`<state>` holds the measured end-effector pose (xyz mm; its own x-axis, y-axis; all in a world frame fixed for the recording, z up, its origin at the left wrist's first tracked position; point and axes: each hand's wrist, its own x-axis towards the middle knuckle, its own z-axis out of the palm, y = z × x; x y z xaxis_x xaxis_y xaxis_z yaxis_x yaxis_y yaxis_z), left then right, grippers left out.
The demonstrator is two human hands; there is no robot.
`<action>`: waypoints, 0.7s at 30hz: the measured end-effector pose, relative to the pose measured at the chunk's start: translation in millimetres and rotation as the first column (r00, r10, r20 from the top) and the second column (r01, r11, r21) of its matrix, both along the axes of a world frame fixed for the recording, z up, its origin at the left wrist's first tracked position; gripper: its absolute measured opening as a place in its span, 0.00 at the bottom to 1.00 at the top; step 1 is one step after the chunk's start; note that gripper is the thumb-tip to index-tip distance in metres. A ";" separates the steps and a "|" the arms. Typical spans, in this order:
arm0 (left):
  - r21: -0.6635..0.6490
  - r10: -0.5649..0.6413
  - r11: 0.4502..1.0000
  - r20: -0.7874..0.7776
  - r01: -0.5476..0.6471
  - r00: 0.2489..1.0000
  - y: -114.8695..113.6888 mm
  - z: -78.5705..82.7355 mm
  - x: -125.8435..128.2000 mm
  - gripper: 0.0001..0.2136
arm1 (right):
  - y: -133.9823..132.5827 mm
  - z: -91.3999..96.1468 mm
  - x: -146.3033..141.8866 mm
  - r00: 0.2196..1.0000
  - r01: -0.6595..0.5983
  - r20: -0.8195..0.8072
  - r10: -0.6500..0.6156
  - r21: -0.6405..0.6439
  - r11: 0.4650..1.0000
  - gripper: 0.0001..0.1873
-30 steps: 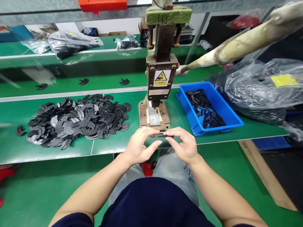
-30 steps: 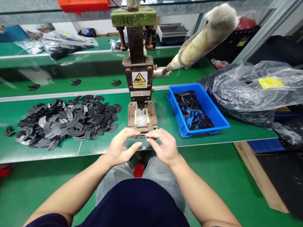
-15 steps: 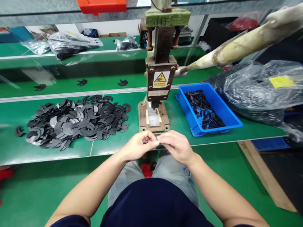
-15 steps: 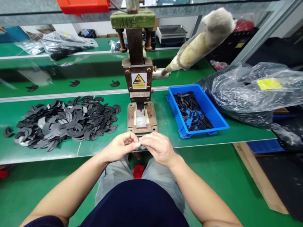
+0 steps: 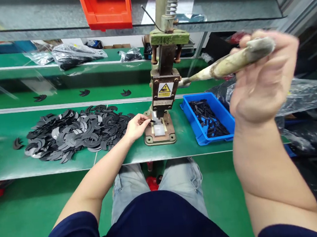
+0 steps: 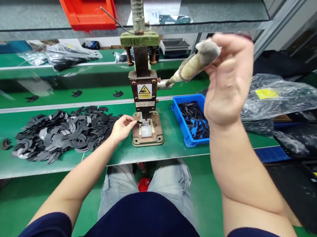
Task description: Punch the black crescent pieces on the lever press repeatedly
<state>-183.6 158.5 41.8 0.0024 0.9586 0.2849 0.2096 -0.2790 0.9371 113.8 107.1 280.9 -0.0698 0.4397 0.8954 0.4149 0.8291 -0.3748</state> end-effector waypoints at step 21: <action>0.243 -0.095 0.897 -0.710 0.370 0.697 4.3 12.3 4.0 0.14 | -33.7 -134.7 -26.1 0.993 -0.092 -0.065 0.095 0.048 0.995 0.10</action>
<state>-179.6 162.8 54.1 0.5309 0.7363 0.4195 0.6184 -0.6751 0.4022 87.7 73.5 146.2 -0.0473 0.3935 0.9181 0.3100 0.8795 -0.3609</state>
